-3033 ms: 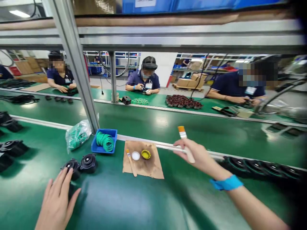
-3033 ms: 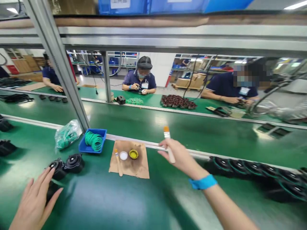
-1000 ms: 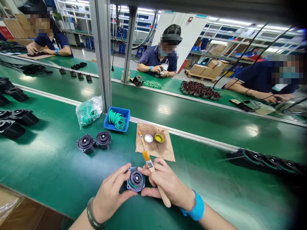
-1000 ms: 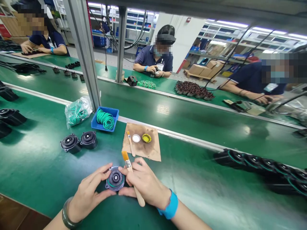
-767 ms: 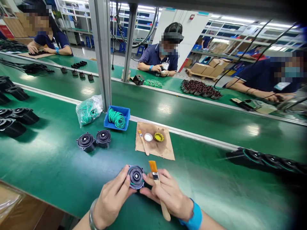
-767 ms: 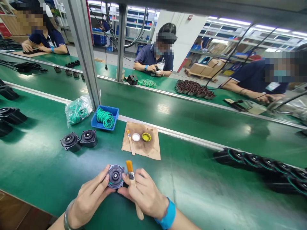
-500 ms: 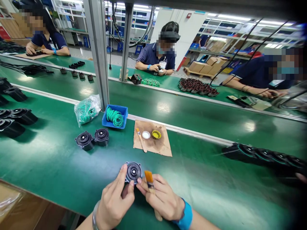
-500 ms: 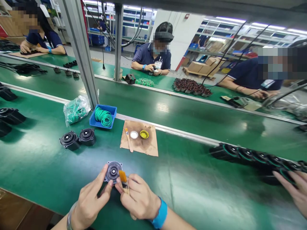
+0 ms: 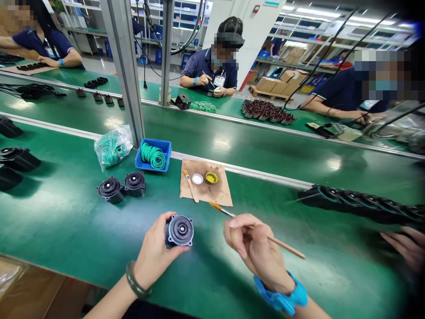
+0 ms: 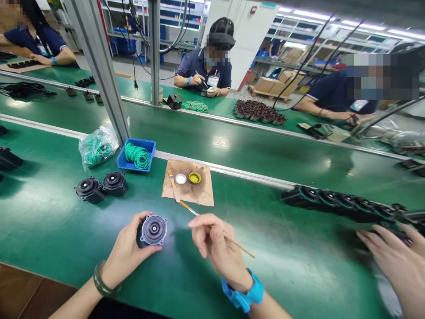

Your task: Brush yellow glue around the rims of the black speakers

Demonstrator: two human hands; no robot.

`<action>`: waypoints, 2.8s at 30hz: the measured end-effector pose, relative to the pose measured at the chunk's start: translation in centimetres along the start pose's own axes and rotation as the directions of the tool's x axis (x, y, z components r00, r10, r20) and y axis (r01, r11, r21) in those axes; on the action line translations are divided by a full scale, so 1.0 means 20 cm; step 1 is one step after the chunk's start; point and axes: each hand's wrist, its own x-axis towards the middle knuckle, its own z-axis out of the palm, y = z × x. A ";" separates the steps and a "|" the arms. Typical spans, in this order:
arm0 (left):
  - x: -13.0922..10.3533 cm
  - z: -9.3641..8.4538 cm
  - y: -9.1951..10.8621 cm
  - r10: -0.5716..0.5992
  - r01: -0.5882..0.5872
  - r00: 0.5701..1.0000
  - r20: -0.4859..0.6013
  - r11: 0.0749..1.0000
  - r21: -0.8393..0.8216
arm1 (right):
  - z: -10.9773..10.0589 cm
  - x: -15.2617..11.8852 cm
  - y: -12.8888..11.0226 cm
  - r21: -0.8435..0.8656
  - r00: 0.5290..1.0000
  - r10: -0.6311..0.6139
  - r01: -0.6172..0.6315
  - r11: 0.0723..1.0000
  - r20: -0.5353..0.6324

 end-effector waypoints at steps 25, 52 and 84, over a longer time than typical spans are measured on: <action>0.01 0.01 0.03 -0.092 0.093 0.996 0.013 0.987 -0.130 | 0.09 -0.05 0.04 0.092 0.850 0.524 -0.527 0.845 0.056; -0.01 -0.02 -0.01 0.350 -0.344 0.935 0.053 0.934 -0.093 | -0.07 0.18 -0.09 -0.435 0.850 0.111 0.147 0.888 0.514; -0.08 0.00 0.10 0.399 -0.348 0.904 -0.151 0.894 0.282 | 0.20 -0.01 -0.12 -0.616 0.936 -0.142 0.322 0.719 0.323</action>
